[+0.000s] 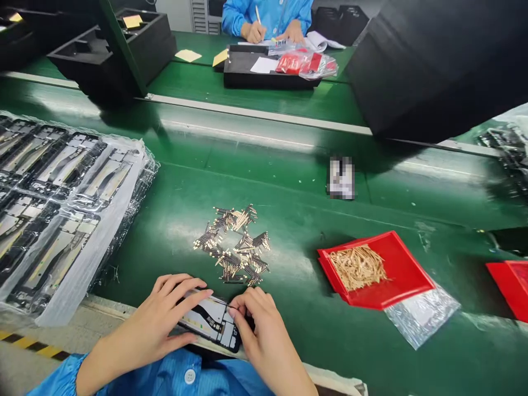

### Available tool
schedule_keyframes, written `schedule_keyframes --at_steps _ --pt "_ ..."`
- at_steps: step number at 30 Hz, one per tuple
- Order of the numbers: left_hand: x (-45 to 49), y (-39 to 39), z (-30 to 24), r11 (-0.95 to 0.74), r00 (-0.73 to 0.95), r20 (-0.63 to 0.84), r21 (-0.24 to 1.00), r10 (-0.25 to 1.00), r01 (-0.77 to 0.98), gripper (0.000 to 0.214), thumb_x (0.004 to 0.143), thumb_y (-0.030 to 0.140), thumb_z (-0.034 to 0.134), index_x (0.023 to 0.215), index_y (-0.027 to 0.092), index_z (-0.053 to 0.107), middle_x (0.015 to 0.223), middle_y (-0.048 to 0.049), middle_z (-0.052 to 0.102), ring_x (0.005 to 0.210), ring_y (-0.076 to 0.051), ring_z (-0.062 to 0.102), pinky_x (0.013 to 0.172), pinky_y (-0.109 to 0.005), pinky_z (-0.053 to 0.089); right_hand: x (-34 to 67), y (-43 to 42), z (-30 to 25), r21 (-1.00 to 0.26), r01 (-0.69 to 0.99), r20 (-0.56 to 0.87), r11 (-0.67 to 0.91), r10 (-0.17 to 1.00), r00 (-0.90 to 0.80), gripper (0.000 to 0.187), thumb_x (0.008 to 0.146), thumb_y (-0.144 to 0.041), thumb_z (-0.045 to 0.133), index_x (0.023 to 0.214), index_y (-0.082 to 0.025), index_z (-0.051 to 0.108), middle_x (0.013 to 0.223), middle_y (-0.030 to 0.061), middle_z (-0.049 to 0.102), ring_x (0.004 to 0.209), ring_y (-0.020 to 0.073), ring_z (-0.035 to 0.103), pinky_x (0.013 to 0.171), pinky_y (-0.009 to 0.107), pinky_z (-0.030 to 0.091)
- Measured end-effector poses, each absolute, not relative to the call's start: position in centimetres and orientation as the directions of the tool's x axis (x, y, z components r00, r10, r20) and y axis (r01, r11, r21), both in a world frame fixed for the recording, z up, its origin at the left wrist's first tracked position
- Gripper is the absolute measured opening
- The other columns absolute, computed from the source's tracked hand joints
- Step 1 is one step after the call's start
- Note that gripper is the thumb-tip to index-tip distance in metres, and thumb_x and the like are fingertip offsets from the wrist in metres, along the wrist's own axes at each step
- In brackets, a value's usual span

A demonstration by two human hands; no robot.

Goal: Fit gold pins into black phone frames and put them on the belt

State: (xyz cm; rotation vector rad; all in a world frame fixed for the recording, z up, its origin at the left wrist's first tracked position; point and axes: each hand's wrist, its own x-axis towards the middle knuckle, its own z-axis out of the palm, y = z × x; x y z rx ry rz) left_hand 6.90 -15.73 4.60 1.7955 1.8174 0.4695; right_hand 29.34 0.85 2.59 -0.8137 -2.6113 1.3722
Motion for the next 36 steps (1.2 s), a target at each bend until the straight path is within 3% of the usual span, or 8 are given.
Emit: schedule_keyframes --at_steps 6,12,14,17,20,23,28,36 --pt "7.0 -15.6 4.3 0.069 0.030 -0.157 0.590 0.987 0.804 0.087 0.084 0.015 0.090 0.158 0.027 0.047 0.156 -0.0112 0.058 0.138 -0.036 0.051 0.113 -0.056 0.043 29.2 0.9 2.7 -0.776 0.403 -0.137 0.486 0.493 -0.859 0.020 0.111 -0.022 0.054 0.093 -0.024 0.062 0.082 0.0003 0.058 0.079 0.0206 0.055 0.076 0.034 0.044" --pt "6.7 -15.5 4.3 0.062 0.036 -0.149 0.602 0.988 0.796 0.084 0.087 0.016 0.087 0.158 0.028 0.046 0.155 -0.0120 0.059 0.138 -0.037 0.050 0.113 -0.054 0.040 29.4 0.7 1.9 -0.741 0.307 0.003 0.598 0.460 -0.888 0.015 0.110 -0.020 0.056 0.098 -0.023 0.065 0.080 0.0003 0.058 0.075 0.0190 0.056 0.070 0.033 0.044" --pt "6.6 -15.4 4.2 0.022 0.076 -0.136 0.607 0.988 0.794 0.079 0.090 0.015 0.084 0.158 0.029 0.046 0.156 -0.0121 0.059 0.139 -0.036 0.051 0.113 -0.053 0.038 29.7 0.4 1.5 -0.717 0.301 0.054 0.628 0.482 -0.875 0.009 0.109 -0.021 0.058 0.110 -0.023 0.066 0.090 0.0031 0.063 0.080 0.0197 0.059 0.072 0.033 0.048" --pt "6.3 -15.0 4.1 -0.068 0.130 -0.056 0.618 0.990 0.783 0.065 0.091 0.016 0.080 0.149 0.027 0.053 0.149 -0.0115 0.064 0.137 -0.035 0.054 0.117 -0.059 0.030 30.2 -0.3 1.2 -0.677 0.390 0.091 0.624 0.597 -0.797 0.036 0.107 -0.028 0.062 0.142 -0.022 0.058 0.122 0.0126 0.064 0.098 0.0242 0.065 0.082 0.037 0.057" --pt "6.0 -14.7 4.2 -0.143 0.121 0.078 0.641 0.990 0.755 0.048 0.090 0.015 0.078 0.133 0.025 0.060 0.139 -0.0112 0.068 0.131 -0.034 0.058 0.118 -0.059 0.030 30.4 -1.0 1.6 -0.695 0.435 0.046 0.572 0.640 -0.767 0.034 0.108 -0.032 0.061 0.141 -0.025 0.060 0.128 0.0129 0.065 0.109 0.0273 0.066 0.090 0.040 0.059" --pt "6.0 -14.7 4.5 -0.206 0.104 0.188 0.682 0.977 0.702 0.042 0.093 0.016 0.074 0.131 0.023 0.059 0.138 -0.0144 0.066 0.119 -0.029 0.063 0.104 -0.047 0.045 30.8 -1.4 2.3 -0.803 0.436 -0.092 0.406 0.638 -0.765 0.020 0.110 -0.036 0.059 0.126 -0.028 0.068 0.111 0.0072 0.072 0.099 0.0240 0.069 0.084 0.034 0.059" --pt "6.7 -15.0 5.2 -0.206 0.057 0.234 0.681 0.971 0.702 0.047 0.095 0.023 0.074 0.138 0.023 0.056 0.137 -0.0155 0.065 0.111 -0.027 0.066 0.092 -0.042 0.050 30.9 -2.1 2.8 -0.888 0.455 -0.384 -0.067 0.653 -0.653 0.034 0.107 -0.056 0.062 0.117 -0.023 0.069 0.093 0.0032 0.070 0.081 0.0192 0.065 0.069 0.026 0.056" --pt "7.7 -15.1 5.4 -0.153 -0.007 0.217 0.713 0.976 0.684 0.057 0.090 0.025 0.075 0.142 0.025 0.051 0.138 -0.0157 0.066 0.111 -0.029 0.068 0.093 -0.044 0.051 30.5 -2.2 3.2 -0.877 0.315 -0.479 -0.363 0.602 -0.639 0.042 0.104 -0.063 0.064 0.117 -0.024 0.059 0.096 0.0039 0.067 0.085 0.0190 0.064 0.071 0.027 0.057"
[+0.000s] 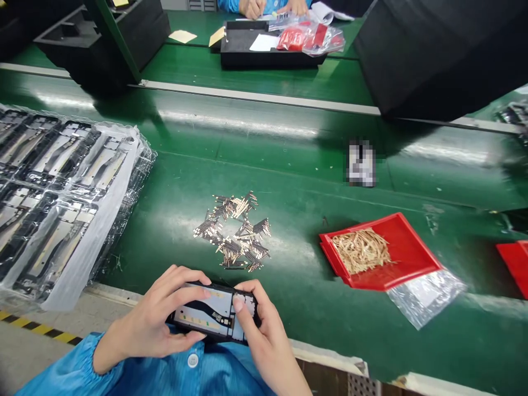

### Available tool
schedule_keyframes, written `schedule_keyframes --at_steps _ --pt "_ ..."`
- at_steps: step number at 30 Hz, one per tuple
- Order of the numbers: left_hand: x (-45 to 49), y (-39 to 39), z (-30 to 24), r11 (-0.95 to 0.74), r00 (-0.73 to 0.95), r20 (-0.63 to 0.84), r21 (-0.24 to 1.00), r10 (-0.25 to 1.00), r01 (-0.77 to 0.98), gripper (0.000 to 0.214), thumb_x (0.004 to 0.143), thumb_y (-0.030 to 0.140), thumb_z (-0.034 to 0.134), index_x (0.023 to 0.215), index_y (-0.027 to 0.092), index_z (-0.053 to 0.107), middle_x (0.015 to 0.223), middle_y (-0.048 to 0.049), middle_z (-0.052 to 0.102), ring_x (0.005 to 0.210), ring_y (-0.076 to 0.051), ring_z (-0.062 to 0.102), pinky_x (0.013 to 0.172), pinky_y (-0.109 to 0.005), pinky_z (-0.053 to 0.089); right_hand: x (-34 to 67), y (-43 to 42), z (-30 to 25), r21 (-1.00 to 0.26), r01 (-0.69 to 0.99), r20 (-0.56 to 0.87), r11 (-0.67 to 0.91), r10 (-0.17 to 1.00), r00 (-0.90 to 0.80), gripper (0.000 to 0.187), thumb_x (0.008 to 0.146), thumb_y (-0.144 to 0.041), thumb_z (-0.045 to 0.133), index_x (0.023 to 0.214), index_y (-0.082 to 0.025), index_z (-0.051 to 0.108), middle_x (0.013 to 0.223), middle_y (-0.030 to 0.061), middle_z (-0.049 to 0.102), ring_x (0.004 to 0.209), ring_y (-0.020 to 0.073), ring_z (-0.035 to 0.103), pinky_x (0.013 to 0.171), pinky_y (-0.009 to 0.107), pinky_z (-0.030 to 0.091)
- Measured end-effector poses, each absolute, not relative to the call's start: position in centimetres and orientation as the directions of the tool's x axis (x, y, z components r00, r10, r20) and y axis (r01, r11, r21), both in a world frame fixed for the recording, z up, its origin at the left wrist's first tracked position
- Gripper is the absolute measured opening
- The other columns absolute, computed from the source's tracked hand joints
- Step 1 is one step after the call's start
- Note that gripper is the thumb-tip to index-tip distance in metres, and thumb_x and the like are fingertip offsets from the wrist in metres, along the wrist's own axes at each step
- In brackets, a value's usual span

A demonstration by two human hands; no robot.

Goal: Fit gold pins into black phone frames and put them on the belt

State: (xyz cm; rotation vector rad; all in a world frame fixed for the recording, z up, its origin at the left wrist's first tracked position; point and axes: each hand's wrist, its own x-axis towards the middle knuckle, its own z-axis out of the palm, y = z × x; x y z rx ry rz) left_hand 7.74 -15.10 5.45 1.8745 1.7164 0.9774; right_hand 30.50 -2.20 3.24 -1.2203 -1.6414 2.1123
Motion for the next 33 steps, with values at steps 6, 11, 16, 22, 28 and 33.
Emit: schedule_keyframes --at_steps 6,11,16,22,28,33 --pt "8.2 -14.6 6.2 -0.058 -0.021 0.094 0.756 0.995 0.653 0.096 0.083 0.023 0.079 0.166 0.028 0.031 0.141 -0.0132 0.067 0.116 -0.031 0.064 0.105 -0.049 0.052 30.3 -1.9 3.6 -0.881 0.299 -0.469 -0.367 0.589 -0.658 0.042 0.104 -0.066 0.062 0.116 -0.025 0.057 0.100 0.0040 0.068 0.088 0.0198 0.065 0.074 0.028 0.059" --pt "8.5 -14.2 6.8 -0.016 -0.039 0.057 0.737 0.998 0.676 0.109 0.077 0.019 0.079 0.170 0.029 0.023 0.132 -0.0091 0.072 0.107 -0.030 0.065 0.099 -0.048 0.055 29.8 -1.3 3.5 -0.905 0.311 -0.424 -0.289 0.596 -0.682 0.041 0.107 -0.064 0.057 0.103 -0.024 0.059 0.086 0.0002 0.063 0.076 0.0168 0.062 0.065 0.025 0.055" --pt "8.4 -14.3 7.3 -0.036 0.010 0.043 0.646 0.999 0.763 0.109 0.079 0.026 0.083 0.170 0.029 0.022 0.140 -0.0121 0.069 0.108 -0.032 0.068 0.096 -0.049 0.056 30.1 0.8 3.3 -0.960 0.249 -0.110 0.129 0.642 -0.759 0.023 0.107 -0.035 0.067 0.128 -0.026 0.065 0.113 0.0061 0.071 0.103 0.0201 0.069 0.089 0.030 0.059" --pt "8.3 -14.2 7.7 -0.045 0.005 0.065 0.629 0.998 0.776 0.080 0.094 0.033 0.074 0.164 0.024 0.037 0.136 -0.0116 0.070 0.114 -0.031 0.069 0.098 -0.048 0.057 29.4 2.2 4.2 -0.901 0.050 0.245 0.431 0.600 -0.762 0.015 0.100 -0.009 0.071 0.103 -0.023 0.075 0.095 0.0046 0.076 0.084 0.0187 0.074 0.074 0.030 0.062" --pt "8.3 -13.9 7.0 -0.019 -0.077 0.115 0.665 0.990 0.746 0.049 0.109 0.030 0.059 0.156 0.022 0.046 0.128 -0.0110 0.075 0.104 -0.026 0.071 0.093 -0.044 0.058 29.6 2.7 3.2 -0.769 -0.035 0.411 0.638 0.452 -0.791 0.037 0.098 0.001 0.066 0.124 -0.023 0.077 0.108 0.0086 0.080 0.093 0.0220 0.078 0.079 0.035 0.067" --pt "8.4 -13.4 6.0 -0.029 -0.156 0.187 0.726 0.970 0.687 0.033 0.109 0.021 0.063 0.141 0.022 0.060 0.110 -0.0071 0.079 0.086 -0.021 0.067 0.078 -0.037 0.054 29.9 2.7 2.5 -0.725 -0.143 0.487 0.674 0.354 -0.799 0.050 0.096 0.006 0.063 0.138 -0.019 0.073 0.114 0.0127 0.080 0.102 0.0259 0.079 0.081 0.039 0.069"
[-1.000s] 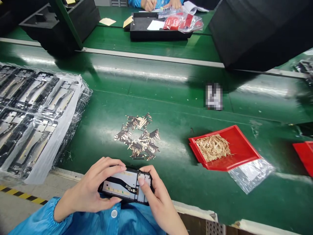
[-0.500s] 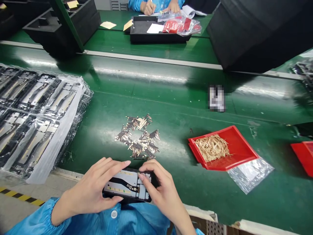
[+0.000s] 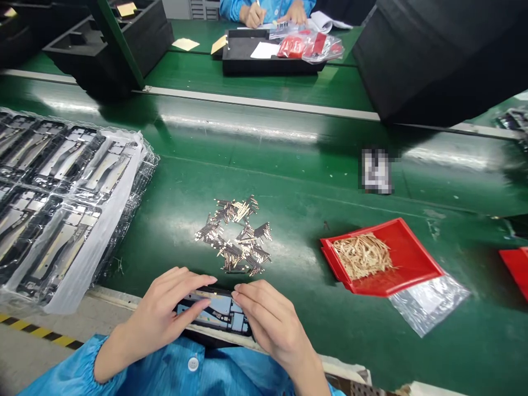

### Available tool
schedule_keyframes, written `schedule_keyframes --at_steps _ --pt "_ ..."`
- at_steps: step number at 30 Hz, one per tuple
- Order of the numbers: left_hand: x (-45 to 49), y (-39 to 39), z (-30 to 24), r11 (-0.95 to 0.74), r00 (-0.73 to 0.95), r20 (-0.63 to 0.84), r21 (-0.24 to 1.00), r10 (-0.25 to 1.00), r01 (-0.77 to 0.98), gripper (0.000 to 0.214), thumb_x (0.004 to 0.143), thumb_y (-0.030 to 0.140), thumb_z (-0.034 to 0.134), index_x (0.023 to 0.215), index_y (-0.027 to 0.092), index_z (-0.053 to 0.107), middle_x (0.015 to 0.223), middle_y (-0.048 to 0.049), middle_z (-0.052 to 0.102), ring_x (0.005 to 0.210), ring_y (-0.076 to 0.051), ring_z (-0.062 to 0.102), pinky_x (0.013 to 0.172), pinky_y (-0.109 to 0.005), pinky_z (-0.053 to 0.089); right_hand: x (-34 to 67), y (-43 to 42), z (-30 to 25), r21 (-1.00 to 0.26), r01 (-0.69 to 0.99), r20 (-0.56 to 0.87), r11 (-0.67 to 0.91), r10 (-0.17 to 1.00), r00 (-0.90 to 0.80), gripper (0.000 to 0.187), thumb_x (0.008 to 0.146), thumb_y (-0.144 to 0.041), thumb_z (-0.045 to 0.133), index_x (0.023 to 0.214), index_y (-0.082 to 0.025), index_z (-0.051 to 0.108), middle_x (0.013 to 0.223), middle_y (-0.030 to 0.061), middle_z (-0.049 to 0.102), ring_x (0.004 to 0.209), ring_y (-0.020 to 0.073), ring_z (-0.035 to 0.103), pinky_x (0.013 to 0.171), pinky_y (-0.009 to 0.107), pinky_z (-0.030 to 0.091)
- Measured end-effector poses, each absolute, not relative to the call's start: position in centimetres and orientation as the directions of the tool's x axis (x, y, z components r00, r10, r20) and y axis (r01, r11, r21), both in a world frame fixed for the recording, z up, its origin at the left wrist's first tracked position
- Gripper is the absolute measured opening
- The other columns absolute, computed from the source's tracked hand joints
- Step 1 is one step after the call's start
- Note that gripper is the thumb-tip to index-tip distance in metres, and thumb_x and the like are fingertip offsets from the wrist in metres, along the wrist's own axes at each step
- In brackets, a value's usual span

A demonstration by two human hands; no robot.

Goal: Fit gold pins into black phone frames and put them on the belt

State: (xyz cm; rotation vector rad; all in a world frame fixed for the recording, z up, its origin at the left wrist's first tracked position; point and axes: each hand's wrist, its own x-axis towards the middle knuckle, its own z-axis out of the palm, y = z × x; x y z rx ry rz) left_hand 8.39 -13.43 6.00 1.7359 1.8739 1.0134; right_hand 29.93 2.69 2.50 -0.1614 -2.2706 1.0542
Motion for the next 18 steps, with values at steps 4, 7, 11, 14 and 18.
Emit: schedule_keyframes --at_steps 4,7,11,14,18 --pt "8.9 -13.3 5.3 -0.031 -0.311 0.268 0.801 0.912 0.598 0.026 0.103 0.011 0.069 0.126 0.024 0.069 0.102 -0.0046 0.080 0.091 -0.022 0.067 0.080 -0.036 0.054 29.5 2.3 3.3 -0.764 -0.146 0.458 0.628 0.369 -0.809 0.048 0.096 0.007 0.062 0.133 -0.020 0.074 0.109 0.0118 0.079 0.098 0.0249 0.078 0.076 0.039 0.067" --pt "9.4 -13.4 5.0 -0.035 -0.407 0.325 0.816 0.854 0.577 0.028 0.098 0.006 0.073 0.119 0.024 0.068 0.098 -0.0028 0.081 0.093 -0.022 0.066 0.081 -0.036 0.055 29.1 2.2 3.9 -0.782 -0.141 0.446 0.607 0.386 -0.807 0.045 0.095 0.007 0.063 0.127 -0.022 0.074 0.104 0.0100 0.077 0.093 0.0231 0.077 0.074 0.037 0.066" --pt "9.8 -13.5 4.6 -0.059 -0.424 0.385 0.793 0.820 0.606 0.026 0.096 0.002 0.072 0.107 0.025 0.069 0.098 -0.0004 0.084 0.092 -0.022 0.066 0.082 -0.038 0.054 29.0 2.2 4.1 -0.830 -0.108 0.390 0.547 0.431 -0.814 0.036 0.095 0.005 0.065 0.117 -0.022 0.073 0.100 0.0078 0.075 0.090 0.0209 0.075 0.075 0.036 0.065" --pt "9.9 -13.7 4.3 -0.085 -0.413 0.434 0.765 0.800 0.639 0.026 0.095 -0.001 0.068 0.093 0.025 0.067 0.100 0.0020 0.086 0.094 -0.022 0.067 0.087 -0.042 0.051 29.1 2.0 4.2 -0.846 -0.070 0.358 0.529 0.465 -0.810 0.033 0.095 0.005 0.066 0.114 -0.021 0.073 0.101 0.0079 0.074 0.090 0.0206 0.073 0.076 0.035 0.063" --pt "10.2 -13.9 4.2 -0.102 -0.416 0.517 0.709 0.749 0.697 0.032 0.094 -0.004 0.069 0.080 0.023 0.060 0.098 0.0041 0.087 0.094 -0.022 0.066 0.089 -0.044 0.043 29.1 1.5 4.1 -0.874 -0.073 0.343 0.481 0.502 -0.794 0.031 0.095 0.004 0.067 0.111 -0.021 0.073 0.100 0.0075 0.074 0.088 0.0198 0.072 0.076 0.035 0.060"
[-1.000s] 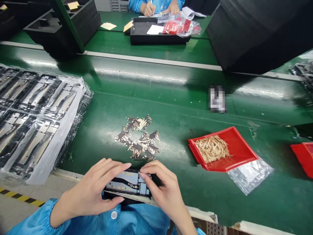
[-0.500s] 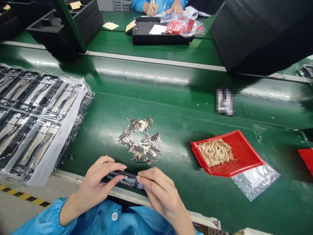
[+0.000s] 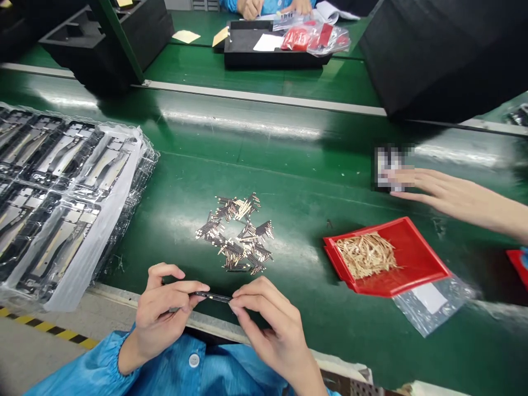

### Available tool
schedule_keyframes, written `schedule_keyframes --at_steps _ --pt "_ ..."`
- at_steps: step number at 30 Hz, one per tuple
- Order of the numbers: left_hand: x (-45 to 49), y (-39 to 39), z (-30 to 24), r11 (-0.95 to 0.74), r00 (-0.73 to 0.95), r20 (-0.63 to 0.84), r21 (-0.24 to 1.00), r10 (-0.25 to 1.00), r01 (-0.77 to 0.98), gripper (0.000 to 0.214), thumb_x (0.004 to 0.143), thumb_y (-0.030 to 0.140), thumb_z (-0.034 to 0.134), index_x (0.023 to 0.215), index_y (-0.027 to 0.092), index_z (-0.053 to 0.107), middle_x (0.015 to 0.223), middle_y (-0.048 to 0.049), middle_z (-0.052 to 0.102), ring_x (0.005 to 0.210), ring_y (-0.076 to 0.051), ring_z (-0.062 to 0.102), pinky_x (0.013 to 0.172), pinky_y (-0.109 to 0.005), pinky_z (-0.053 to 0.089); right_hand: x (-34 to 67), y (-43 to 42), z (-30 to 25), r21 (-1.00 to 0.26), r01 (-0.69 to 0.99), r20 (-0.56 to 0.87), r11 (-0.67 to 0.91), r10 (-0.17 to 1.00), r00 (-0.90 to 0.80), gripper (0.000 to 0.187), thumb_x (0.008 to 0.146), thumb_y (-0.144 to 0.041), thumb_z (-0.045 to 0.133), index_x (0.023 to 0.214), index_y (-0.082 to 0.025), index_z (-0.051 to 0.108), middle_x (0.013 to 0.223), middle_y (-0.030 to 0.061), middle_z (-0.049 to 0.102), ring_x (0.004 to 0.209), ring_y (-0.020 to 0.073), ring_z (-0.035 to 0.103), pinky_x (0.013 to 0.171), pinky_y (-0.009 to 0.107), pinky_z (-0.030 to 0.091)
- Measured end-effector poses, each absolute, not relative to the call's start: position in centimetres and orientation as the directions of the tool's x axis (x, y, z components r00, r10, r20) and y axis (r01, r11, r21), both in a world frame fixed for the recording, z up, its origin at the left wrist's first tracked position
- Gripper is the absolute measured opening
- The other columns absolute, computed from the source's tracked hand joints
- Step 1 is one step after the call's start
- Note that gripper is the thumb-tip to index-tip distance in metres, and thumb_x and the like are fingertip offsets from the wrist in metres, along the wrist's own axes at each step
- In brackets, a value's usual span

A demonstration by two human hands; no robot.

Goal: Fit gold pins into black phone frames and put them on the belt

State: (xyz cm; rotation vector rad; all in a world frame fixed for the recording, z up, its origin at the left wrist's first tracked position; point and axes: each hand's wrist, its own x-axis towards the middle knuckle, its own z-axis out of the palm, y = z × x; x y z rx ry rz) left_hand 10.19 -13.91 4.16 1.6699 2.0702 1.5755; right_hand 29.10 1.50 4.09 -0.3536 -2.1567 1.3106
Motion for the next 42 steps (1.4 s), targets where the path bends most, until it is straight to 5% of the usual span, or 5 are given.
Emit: schedule_keyframes --at_steps 19,26,30,34,42 --pt "9.1 -13.6 6.2 0.062 -0.430 0.135 0.908 0.892 0.415 0.020 0.100 0.011 0.070 0.108 0.021 0.085 0.093 -0.0042 0.083 0.081 -0.016 0.077 0.071 -0.024 0.059 28.9 -1.3 3.2 -0.932 0.363 -0.280 -0.015 0.668 -0.690 0.038 0.109 -0.058 0.056 0.118 -0.025 0.073 0.094 0.0041 0.074 0.082 0.0207 0.066 0.073 0.030 0.054" --pt "7.6 -15.0 6.9 0.021 -0.406 0.232 0.847 0.884 0.531 0.027 0.104 0.012 0.065 0.123 0.026 0.079 0.117 -0.0067 0.081 0.109 -0.021 0.075 0.095 -0.031 0.062 27.7 3.2 5.6 -0.906 0.369 -0.262 0.207 0.410 -0.873 0.033 0.109 -0.053 0.056 0.128 -0.032 0.073 0.118 0.0045 0.077 0.100 0.0231 0.069 0.094 0.036 0.057" --pt "7.0 -15.7 7.8 0.075 -0.501 0.329 0.774 0.801 0.629 0.042 0.104 0.015 0.064 0.144 0.028 0.068 0.157 -0.0134 0.059 0.149 -0.032 0.051 0.121 -0.051 0.049 23.7 10.9 4.6 -0.961 0.276 -0.199 0.001 0.691 -0.695 0.029 0.091 -0.049 0.078 0.103 -0.023 0.078 0.090 0.0038 0.074 0.081 0.0207 0.066 0.073 0.030 0.057" --pt "6.3 -16.8 9.2 -0.007 -0.536 0.389 0.813 0.749 0.582 0.032 0.104 0.008 0.061 0.129 0.026 0.071 0.123 -0.0104 0.074 0.114 -0.024 0.069 0.095 -0.037 0.059 18.9 18.5 3.0 -0.982 0.158 -0.170 -0.103 0.845 -0.506 0.038 0.083 -0.045 0.076 0.110 -0.021 0.068 0.093 0.0055 0.071 0.067 0.0171 0.065 0.051 0.025 0.051" --pt "-2.5 -23.9 11.9 0.462 -0.731 0.465 0.570 0.500 0.679 0.016 0.106 0.031 0.064 0.101 0.022 0.077 0.097 -0.0066 0.077 0.089 -0.023 0.071 0.085 -0.035 0.056 17.1 21.5 1.0 -0.997 -0.003 -0.071 -0.076 0.942 -0.328 0.072 0.074 -0.038 0.085 0.137 -0.032 0.051 0.160 0.0136 0.047 0.090 0.0188 0.079 0.093 0.038 0.067"
